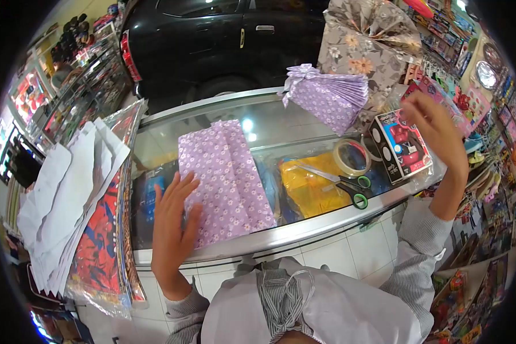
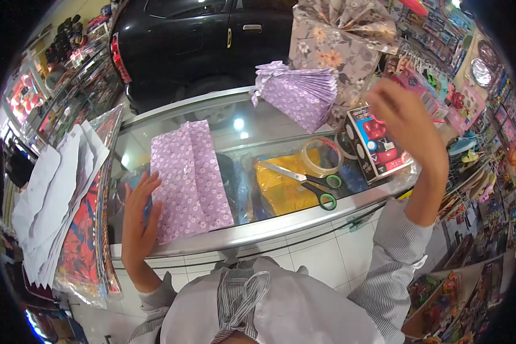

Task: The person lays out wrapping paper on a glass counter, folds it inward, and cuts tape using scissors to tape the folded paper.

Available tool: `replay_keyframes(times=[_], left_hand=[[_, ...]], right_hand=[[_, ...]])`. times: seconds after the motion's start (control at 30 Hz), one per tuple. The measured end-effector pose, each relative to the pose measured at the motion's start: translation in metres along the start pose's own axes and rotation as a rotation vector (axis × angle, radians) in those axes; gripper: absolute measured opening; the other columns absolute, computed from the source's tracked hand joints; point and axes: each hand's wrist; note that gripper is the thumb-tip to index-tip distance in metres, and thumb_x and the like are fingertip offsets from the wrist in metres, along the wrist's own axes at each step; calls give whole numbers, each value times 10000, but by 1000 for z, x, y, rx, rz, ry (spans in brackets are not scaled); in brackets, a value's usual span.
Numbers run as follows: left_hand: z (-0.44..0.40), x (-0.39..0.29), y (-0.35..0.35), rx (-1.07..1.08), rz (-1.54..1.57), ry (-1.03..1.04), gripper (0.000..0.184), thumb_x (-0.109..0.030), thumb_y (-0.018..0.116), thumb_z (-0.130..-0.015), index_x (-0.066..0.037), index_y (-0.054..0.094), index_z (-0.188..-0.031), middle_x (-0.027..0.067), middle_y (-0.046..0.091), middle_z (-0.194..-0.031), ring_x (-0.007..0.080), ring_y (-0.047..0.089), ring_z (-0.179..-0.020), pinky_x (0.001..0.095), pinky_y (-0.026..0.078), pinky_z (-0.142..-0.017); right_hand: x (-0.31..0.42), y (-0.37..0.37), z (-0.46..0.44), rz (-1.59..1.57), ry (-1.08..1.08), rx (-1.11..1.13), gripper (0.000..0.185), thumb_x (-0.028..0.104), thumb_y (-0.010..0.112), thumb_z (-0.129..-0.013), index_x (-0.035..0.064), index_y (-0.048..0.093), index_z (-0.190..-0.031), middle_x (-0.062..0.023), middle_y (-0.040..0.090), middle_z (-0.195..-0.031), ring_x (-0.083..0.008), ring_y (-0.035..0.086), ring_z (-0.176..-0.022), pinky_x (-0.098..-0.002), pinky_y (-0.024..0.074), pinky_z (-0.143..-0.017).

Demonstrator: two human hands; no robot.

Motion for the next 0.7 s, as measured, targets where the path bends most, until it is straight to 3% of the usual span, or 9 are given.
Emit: replay_keyframes(times=[0.1,0.13,0.2,0.27,0.37,0.4,0.5,0.53,0.7], left_hand=[[-5,-1,2,209,-114,51,580,-233,577,-904,-84,388,-1432,173,298,-1528,373,175,-1446,541,87,-1152],[-6,0,8,244,-131,65,599,-257,579,-904,-88,376,-1442,174,281,-1535,379,168,-1446,542,90,-1152],[-6,3,17,314,-149,64,633,-342,570,-908,-100,365,-1456,178,243,-1549,395,164,-1441,537,99,-1154],[-3,10,24,358,-217,66,636,-375,564,-910,-108,373,-1455,177,244,-1549,395,169,-1439,528,106,-1156],[0,12,25,365,-257,76,651,-425,564,-903,-118,388,-1450,176,251,-1546,392,178,-1437,515,118,-1159],[-1,12,25,352,-261,80,658,-442,565,-900,-121,393,-1447,176,253,-1545,390,181,-1437,511,122,-1160],[-2,16,24,325,-238,133,684,-528,566,-880,-118,444,-1415,192,324,-1507,398,248,-1410,510,179,-1149],[-4,16,22,348,-223,122,691,-518,580,-873,-124,434,-1422,185,307,-1517,393,237,-1416,505,170,-1153],[-10,17,19,392,-156,102,707,-501,610,-857,-141,417,-1435,175,278,-1534,387,221,-1424,496,161,-1158]], right_hand=[[63,52,14,-171,-202,159,169,178,571,-931,12,598,-929,-64,608,-755,-158,565,-678,-292,452,-642],[81,65,17,-227,-177,314,171,179,561,-927,19,606,-968,-90,641,-894,-218,613,-796,-338,477,-731],[88,115,23,-258,-441,397,213,198,543,-938,33,598,-1062,-120,626,-1074,-261,603,-1002,-396,464,-870],[95,154,28,-224,-582,548,345,253,522,-957,66,534,-1246,-163,509,-1326,-306,479,-1251,-453,390,-1013],[92,192,56,-160,-558,555,477,334,491,-972,105,435,-1387,-179,373,-1462,-322,318,-1388,-504,299,-1089],[92,192,61,-31,-584,631,565,399,465,-976,132,345,-1459,-162,256,-1537,-329,184,-1447,-544,203,-1130],[91,192,69,0,-591,608,599,435,473,-965,150,325,-1470,-157,252,-1541,-323,164,-1452,-534,164,-1146],[92,190,69,43,-625,590,728,509,520,-918,107,294,-1481,-162,242,-1545,-314,171,-1452,-526,155,-1152],[90,195,77,-122,-542,474,723,589,599,-829,-5,473,-1221,-207,299,-1507,-324,212,-1438,-517,185,-1149]])
Point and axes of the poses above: each hand's wrist, its own z-axis away from the middle knuckle, its own y-axis out of the palm, x = y × z
